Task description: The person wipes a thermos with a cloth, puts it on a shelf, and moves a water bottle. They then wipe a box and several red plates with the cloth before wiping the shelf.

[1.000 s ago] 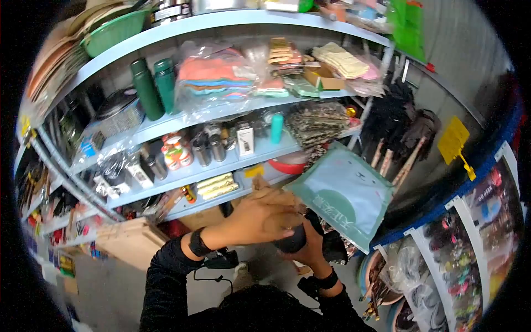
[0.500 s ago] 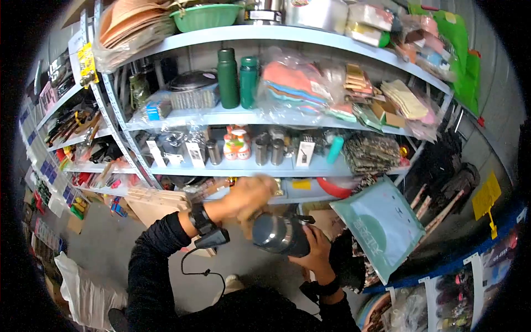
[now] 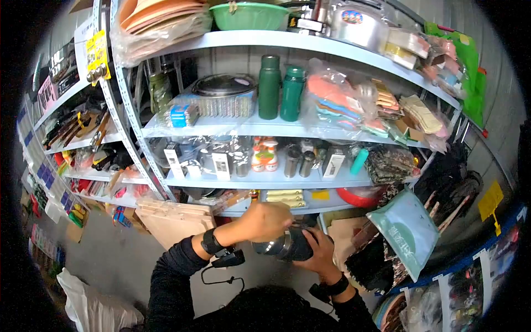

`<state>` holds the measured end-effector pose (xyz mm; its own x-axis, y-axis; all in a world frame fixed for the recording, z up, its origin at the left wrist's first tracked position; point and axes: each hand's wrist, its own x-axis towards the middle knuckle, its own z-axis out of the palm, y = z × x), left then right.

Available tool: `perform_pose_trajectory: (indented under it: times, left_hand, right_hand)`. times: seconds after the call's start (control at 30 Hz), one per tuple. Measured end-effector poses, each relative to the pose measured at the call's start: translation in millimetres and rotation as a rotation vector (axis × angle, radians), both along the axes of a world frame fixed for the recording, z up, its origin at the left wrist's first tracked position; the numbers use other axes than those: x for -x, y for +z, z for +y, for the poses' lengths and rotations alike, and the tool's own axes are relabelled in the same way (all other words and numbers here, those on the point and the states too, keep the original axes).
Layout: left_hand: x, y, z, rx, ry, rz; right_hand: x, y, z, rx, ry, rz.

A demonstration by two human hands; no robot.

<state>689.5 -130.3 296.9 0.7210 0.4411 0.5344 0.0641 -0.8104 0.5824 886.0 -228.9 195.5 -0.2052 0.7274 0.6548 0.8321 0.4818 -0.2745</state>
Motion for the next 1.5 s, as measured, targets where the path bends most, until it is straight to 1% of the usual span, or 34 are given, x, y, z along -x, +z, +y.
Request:
perform_pose_trajectory:
  times: [0.03,0.07,0.1,0.13,0.2,0.23,0.27,0.3,0.37,0.43,0.47,0.5,0.57,0.6,0.7,0.73,0.83,0.87,0.93,0.97,1.0,1.03,1.07,1.1,1.13,1.17,1.2,1.23,1.27,1.3,1.37,1.43,1.47,1.5]
  left_hand:
    - [17,-6,9,0.160,-0.010,0.024]
    - [30,-24,26,0.284,0.084,0.155]
    - [43,-4,27,0.032,0.188,0.275]
    - [62,6,37,0.176,0.162,0.386]
    - [93,5,54,0.648,0.027,0.071]
    - [100,9,56,0.954,-0.085,-0.369]
    - [110,15,50,0.892,-0.073,-0.467]
    - [122,14,52,0.610,0.008,-0.375]
    - [124,20,41,-0.489,0.194,0.033]
    - [125,22,11,-0.650,0.417,0.265]
    - [128,8,18,-0.752,0.498,0.244]
    - [131,3,24,-0.716,0.551,0.252]
    - [136,-3,32,-0.634,0.659,0.269]
    - [139,-2,36,-0.590,0.664,0.228]
    - [144,-3,66,-0.470,0.574,0.194]
    - [140,0,73,-0.389,0.610,0.253]
    - [146,1,96,0.087,0.526,0.218]
    - [152,-17,119,0.296,0.357,0.204]
    - [155,-38,132,0.657,0.248,-0.034]
    - [156,-42,134,0.831,0.190,-0.157]
    - [159,-38,138,0.980,0.178,-0.159]
    - [159,-30,128,1.134,0.260,-0.280]
    - [150,-33,128,1.038,0.137,-0.465]
    - [142,-40,130,0.931,0.011,-0.644]
    - [142,-47,135,0.921,-0.008,-0.657]
    - [137,-48,132,0.973,0.030,-0.780]
    - [126,-39,124,1.022,0.066,-0.904]
    - [115,-32,119,1.068,0.102,-1.026]
    - [105,-31,120,0.928,0.209,-1.012]
    - [95,-25,119,0.780,0.263,-1.022]
    - [81,-24,122,0.535,0.378,-0.970]
    - [70,-37,120,0.313,0.569,-0.865]
    - [65,-42,120,0.204,0.665,-0.807]
    - [60,-35,114,0.124,0.736,-0.691]
  right_hand:
    - [11,1,6,-0.019,0.026,-0.026]
    - [22,4,10,-0.012,0.056,-0.018]
    - [33,8,15,0.011,0.059,-0.034]
    - [43,13,21,0.033,0.061,-0.048]
    - [64,24,33,0.059,0.040,-0.030]
    - [73,29,40,0.041,0.017,-0.048]
    - [82,33,47,0.026,-0.006,-0.065]
    - [90,35,53,0.017,-0.028,-0.080]
    - [107,37,67,0.019,-0.002,-0.097]
    - [120,39,80,-0.008,0.035,-0.140]
    - [126,38,86,-0.029,0.039,-0.130]
    - [129,37,91,-0.052,0.042,-0.138]
    - [134,33,100,-0.092,0.055,-0.154]
    - [136,28,105,-0.077,0.064,-0.142]
    - [139,17,119,-0.079,0.101,-0.150]
    - [137,16,123,-0.097,0.119,-0.164]
    - [128,13,138,-0.111,0.175,-0.221]
    - [125,12,145,-0.107,0.191,-0.218]
    - [120,6,154,-0.099,0.222,-0.206]
    - [116,-2,158,-0.030,0.229,-0.133]
    - [114,-8,164,0.037,0.236,-0.059]
    - [113,-9,170,0.103,0.242,0.016]
    - [113,-10,172,0.112,0.175,0.047]
    - [116,-9,177,0.114,0.206,0.138]
    - [119,-9,182,0.120,0.237,0.226]
    - [121,-7,186,0.126,0.268,0.311]
    - [123,-3,190,0.054,0.289,0.317]
    - [126,2,193,0.082,0.319,0.394]
    - [129,7,195,0.110,0.347,0.473]
    - [130,10,198,0.139,0.374,0.551]
    - [131,6,203,0.181,0.403,0.623]
    - [134,-5,207,0.185,0.414,0.746]
    - [133,-10,211,0.274,0.445,0.815]
    - [132,-8,213,0.289,0.450,0.827]
